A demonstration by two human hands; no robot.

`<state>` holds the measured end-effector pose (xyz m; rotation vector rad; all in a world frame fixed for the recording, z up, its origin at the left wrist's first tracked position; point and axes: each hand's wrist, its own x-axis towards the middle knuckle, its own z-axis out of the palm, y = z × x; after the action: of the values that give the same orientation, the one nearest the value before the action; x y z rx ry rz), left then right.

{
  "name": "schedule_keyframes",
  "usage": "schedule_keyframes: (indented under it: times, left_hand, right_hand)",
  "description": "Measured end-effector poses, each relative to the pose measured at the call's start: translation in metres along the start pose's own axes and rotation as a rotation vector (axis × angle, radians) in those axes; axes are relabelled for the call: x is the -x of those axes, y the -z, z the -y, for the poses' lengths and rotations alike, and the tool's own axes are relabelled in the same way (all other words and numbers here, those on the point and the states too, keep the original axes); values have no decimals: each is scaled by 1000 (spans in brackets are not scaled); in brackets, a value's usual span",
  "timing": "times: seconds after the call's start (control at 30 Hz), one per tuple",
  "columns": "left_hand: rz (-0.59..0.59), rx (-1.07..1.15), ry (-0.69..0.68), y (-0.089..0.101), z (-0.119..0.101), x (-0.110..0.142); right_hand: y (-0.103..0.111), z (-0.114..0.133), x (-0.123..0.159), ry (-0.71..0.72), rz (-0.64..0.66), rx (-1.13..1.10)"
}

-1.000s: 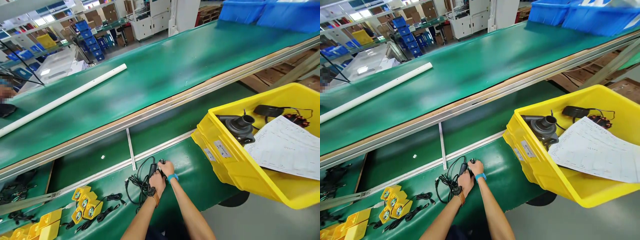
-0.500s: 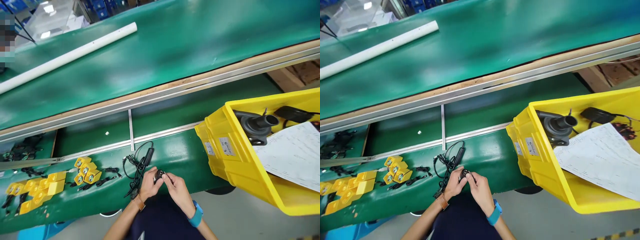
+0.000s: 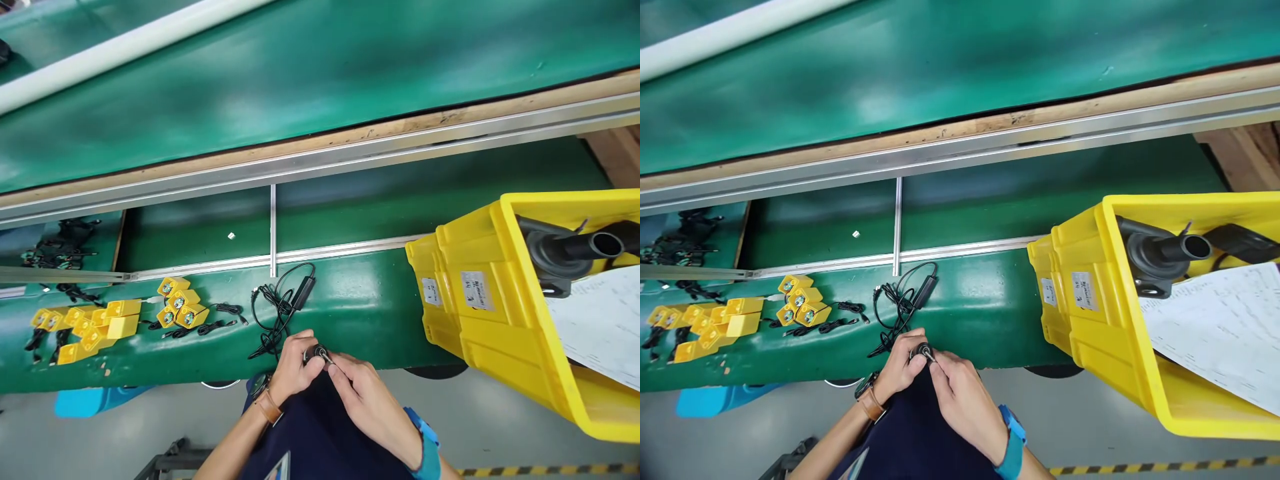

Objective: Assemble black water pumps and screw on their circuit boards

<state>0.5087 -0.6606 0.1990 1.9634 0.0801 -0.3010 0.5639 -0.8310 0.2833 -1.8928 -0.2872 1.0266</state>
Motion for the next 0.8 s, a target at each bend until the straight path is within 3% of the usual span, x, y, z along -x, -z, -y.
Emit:
schedule_keyframes:
  times: [0.17, 0.33, 0.57, 0.8]
  left_hand:
    - [-30, -81, -28, -5, 8, 2]
    - [-96, -157, -71, -12, 6, 4]
    - [92, -246, -76, -15, 3, 5]
    - [201, -316, -38, -26, 6, -1]
  right_hand:
    - [20, -5, -1, 109, 30, 87]
    - [37, -8, 5, 216, -39, 438]
    - [42, -4, 3, 228, 108, 738]
    - [49, -5, -5, 386, 201, 985]
